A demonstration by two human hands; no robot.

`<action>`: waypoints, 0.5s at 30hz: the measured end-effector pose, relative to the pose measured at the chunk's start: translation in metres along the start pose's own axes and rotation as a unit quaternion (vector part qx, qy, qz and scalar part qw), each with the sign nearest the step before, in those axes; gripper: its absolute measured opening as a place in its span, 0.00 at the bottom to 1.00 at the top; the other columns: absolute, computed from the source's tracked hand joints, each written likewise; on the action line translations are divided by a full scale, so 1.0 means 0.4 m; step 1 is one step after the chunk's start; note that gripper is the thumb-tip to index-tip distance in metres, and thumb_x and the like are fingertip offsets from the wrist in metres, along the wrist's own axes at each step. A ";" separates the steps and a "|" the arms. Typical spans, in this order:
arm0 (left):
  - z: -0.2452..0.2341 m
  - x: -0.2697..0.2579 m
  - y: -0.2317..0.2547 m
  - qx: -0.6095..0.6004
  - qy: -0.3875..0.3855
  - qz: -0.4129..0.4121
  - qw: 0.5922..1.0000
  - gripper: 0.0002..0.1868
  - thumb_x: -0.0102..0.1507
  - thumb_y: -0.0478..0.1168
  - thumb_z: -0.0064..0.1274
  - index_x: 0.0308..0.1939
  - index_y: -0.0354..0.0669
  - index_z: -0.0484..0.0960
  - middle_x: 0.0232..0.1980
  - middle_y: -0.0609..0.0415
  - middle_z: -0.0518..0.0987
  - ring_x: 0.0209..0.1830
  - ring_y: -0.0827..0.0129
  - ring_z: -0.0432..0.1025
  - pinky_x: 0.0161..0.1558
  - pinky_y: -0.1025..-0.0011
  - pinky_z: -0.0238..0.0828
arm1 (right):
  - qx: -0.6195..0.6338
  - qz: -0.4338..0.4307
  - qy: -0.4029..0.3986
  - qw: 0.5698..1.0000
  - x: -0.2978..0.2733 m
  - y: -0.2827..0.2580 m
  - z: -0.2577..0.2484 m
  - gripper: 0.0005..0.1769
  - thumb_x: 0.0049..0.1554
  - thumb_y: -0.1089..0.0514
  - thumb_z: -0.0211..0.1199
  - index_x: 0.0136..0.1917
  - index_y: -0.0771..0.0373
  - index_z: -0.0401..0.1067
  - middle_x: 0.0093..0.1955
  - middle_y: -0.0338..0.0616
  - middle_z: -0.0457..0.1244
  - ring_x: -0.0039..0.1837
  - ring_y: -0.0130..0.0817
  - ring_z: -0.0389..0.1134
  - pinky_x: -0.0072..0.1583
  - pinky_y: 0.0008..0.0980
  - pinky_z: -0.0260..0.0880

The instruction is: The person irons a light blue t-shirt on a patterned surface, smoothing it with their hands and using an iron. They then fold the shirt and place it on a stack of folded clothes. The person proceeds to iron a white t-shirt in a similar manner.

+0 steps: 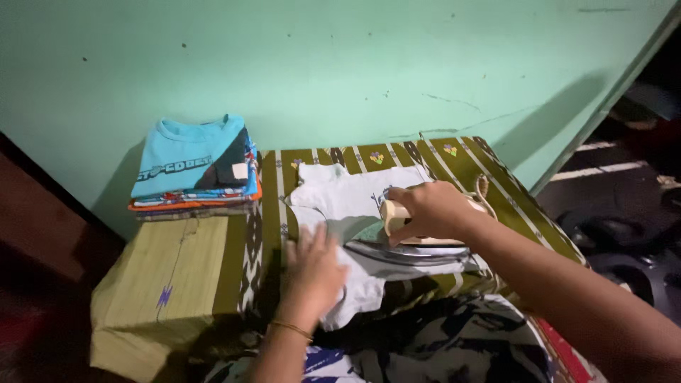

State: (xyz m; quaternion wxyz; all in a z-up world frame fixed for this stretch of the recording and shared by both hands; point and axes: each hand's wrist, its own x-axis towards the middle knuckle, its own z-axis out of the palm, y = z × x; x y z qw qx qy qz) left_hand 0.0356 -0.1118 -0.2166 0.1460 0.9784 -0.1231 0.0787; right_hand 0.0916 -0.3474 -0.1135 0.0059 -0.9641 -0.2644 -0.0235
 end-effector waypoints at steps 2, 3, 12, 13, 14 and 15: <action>0.029 -0.002 0.045 -0.014 -0.035 0.004 0.999 0.43 0.62 0.53 0.56 0.74 0.36 0.57 0.81 0.38 0.47 0.80 0.40 0.36 0.74 0.40 0.31 | -0.016 0.023 0.010 1.000 0.025 0.006 0.004 0.46 0.37 0.26 0.75 0.61 0.50 0.71 0.34 0.49 0.70 0.42 0.49 0.73 0.45 0.48 0.72; 0.035 -0.007 0.063 -0.014 -0.046 -0.005 0.999 0.43 0.62 0.53 0.56 0.73 0.35 0.57 0.79 0.38 0.49 0.80 0.41 0.38 0.74 0.41 0.33 | -0.018 0.022 0.024 0.999 0.045 0.009 0.006 0.45 0.37 0.25 0.74 0.60 0.51 0.72 0.36 0.49 0.70 0.43 0.50 0.73 0.45 0.48 0.72; -0.004 -0.014 0.090 0.031 -0.127 -0.018 0.991 0.39 0.65 0.54 0.53 0.71 0.35 0.59 0.77 0.37 0.52 0.78 0.41 0.44 0.70 0.37 0.40 | 0.005 0.055 0.035 0.998 0.299 0.002 0.028 0.53 0.36 0.26 0.76 0.67 0.54 0.69 0.46 0.49 0.71 0.48 0.45 0.75 0.50 0.44 0.75; -0.004 -0.013 0.090 0.035 -0.136 -0.013 0.990 0.39 0.65 0.53 0.53 0.71 0.34 0.58 0.77 0.36 0.51 0.77 0.40 0.43 0.69 0.36 0.39 | 0.004 0.047 0.050 0.998 0.316 0.002 0.029 0.53 0.36 0.27 0.77 0.67 0.53 0.69 0.47 0.49 0.71 0.50 0.46 0.74 0.51 0.45 0.74; -0.003 -0.014 0.090 0.039 -0.131 -0.016 0.990 0.38 0.65 0.53 0.53 0.71 0.35 0.59 0.78 0.36 0.51 0.78 0.41 0.44 0.70 0.35 0.40 | 0.003 0.039 0.065 0.997 0.328 0.001 0.029 0.53 0.35 0.28 0.78 0.68 0.51 0.70 0.48 0.49 0.71 0.51 0.46 0.73 0.52 0.46 0.73; -0.001 -0.016 0.089 0.044 -0.126 -0.019 0.991 0.37 0.64 0.52 0.52 0.70 0.35 0.61 0.78 0.37 0.52 0.78 0.41 0.44 0.70 0.35 0.41 | -0.004 0.048 0.047 0.998 0.337 0.000 0.026 0.52 0.36 0.27 0.77 0.68 0.51 0.70 0.49 0.49 0.71 0.52 0.46 0.73 0.52 0.46 0.73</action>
